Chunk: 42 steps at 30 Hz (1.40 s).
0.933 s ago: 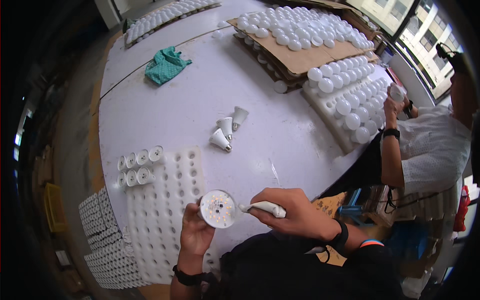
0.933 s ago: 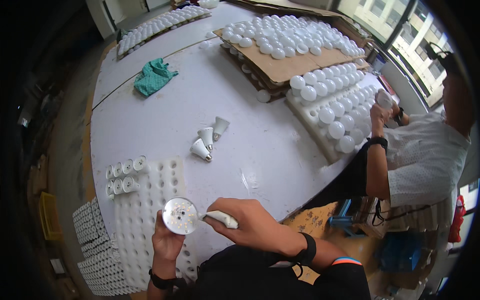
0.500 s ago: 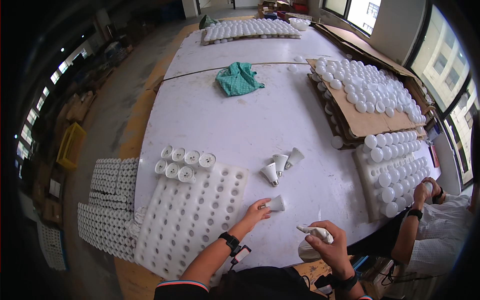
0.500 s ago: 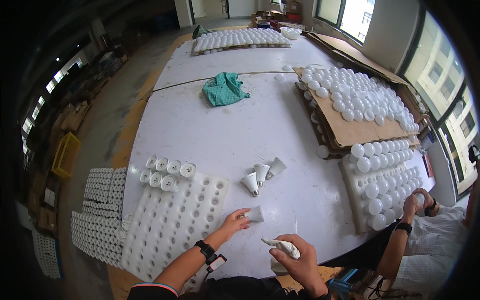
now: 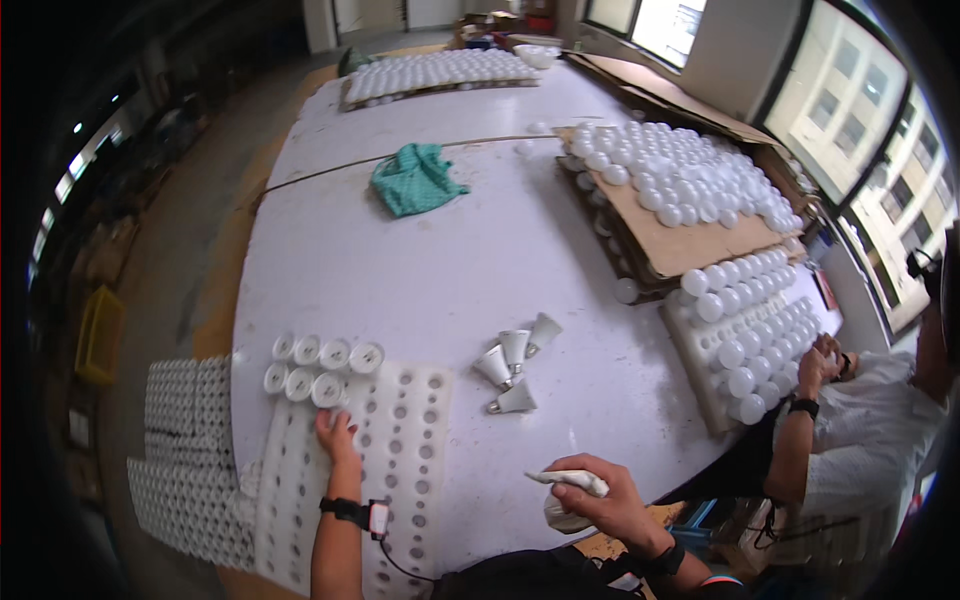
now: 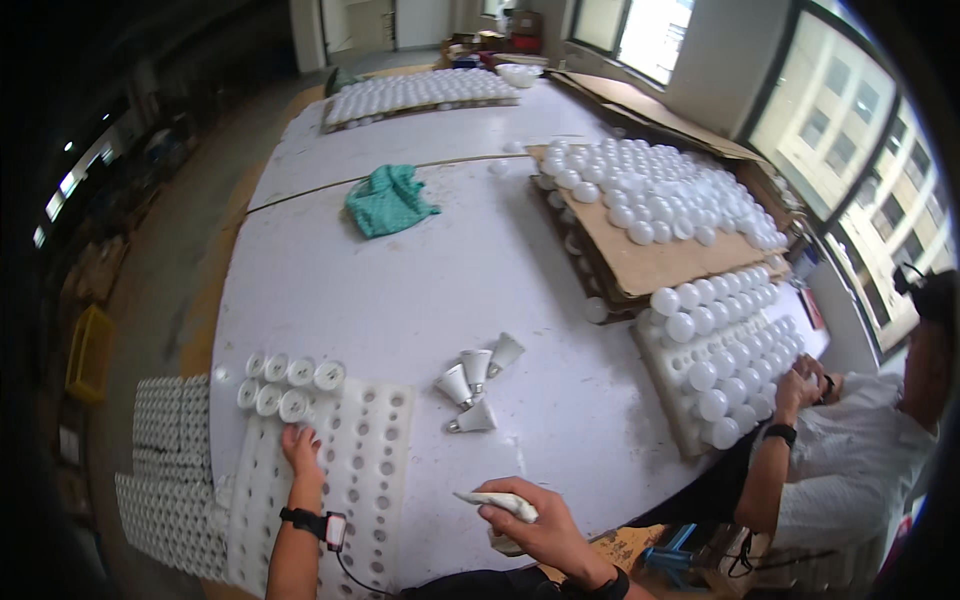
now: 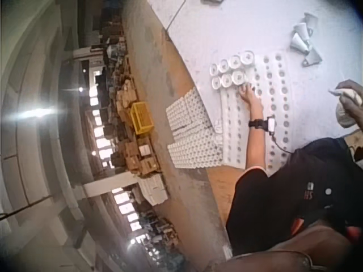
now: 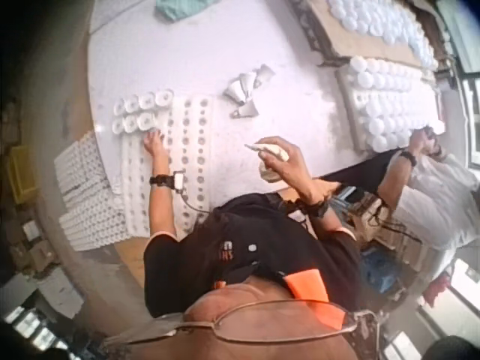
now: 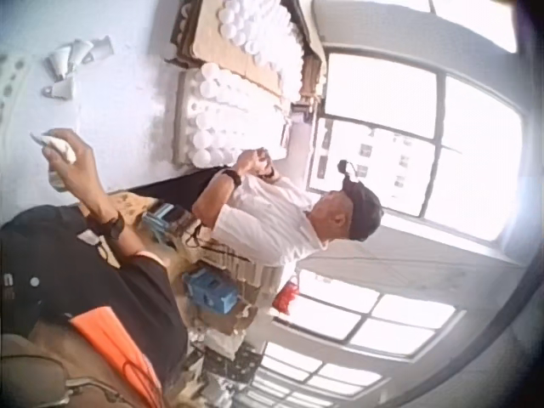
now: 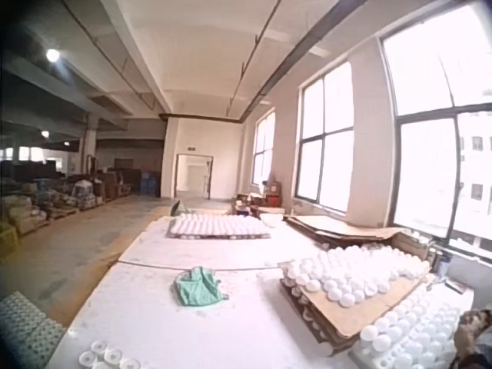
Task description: Applying sealant to the base of LED light bulbs and organizing them into trays.
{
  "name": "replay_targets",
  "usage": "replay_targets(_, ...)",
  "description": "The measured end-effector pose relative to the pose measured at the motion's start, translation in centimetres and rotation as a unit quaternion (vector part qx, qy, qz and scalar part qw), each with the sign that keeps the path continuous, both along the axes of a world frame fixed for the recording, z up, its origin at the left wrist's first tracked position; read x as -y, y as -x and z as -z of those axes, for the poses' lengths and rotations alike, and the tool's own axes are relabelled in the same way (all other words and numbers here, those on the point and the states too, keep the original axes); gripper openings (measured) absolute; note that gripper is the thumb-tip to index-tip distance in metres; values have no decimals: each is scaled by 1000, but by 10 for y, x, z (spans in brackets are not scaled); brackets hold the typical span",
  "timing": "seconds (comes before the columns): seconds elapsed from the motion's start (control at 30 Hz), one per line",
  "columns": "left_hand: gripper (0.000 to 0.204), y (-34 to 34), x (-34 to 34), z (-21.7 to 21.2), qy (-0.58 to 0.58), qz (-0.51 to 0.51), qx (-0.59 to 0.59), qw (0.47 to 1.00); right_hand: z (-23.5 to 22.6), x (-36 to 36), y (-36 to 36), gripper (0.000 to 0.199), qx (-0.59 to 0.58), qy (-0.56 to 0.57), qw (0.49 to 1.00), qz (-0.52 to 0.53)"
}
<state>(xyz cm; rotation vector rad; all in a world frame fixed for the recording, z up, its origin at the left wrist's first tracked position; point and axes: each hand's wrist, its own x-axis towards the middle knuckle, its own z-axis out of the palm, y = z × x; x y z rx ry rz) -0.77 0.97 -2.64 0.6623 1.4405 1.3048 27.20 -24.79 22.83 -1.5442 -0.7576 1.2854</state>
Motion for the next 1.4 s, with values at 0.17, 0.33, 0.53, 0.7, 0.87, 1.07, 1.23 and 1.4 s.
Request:
replay_targets(0.17, 47, 30, -38, 29, 10, 63, -82, 995, 2, -6, 11, 25, -7, -15, 995, -98)
replay_targets(0.33, 43, -3, -28, 20, -68, 133, -110, 983, 3, 6, 4, 25, 16, -105, 991, -81)
replay_targets(0.53, 43, -26, 74, -110, -12, 189, 86, 978, 3, 28, 8, 25, 54, -126, 989, -60)
replay_targets(0.7, 41, -13, 113, -131, 158, 447, 440, 763, 2, 33, 10, 27, 140, -214, 964, -67)
replay_targets(0.87, 57, -43, 180, -194, 122, 470, 385, 785, -10, 45, 13, 29, 276, -282, 919, -25)
replay_targets(1.07, 47, -81, 208, -202, 216, 530, 418, 706, -7, 50, 3, 54, 441, -337, 830, -51)
replay_targets(1.23, 49, -72, 211, -212, 245, 496, 386, 738, -10, 47, 3, 52, 457, -331, 823, -69)
replay_targets(1.4, 50, -73, 212, -222, 266, 488, 350, 754, -11, 48, 6, 50, 479, -328, 809, -93)
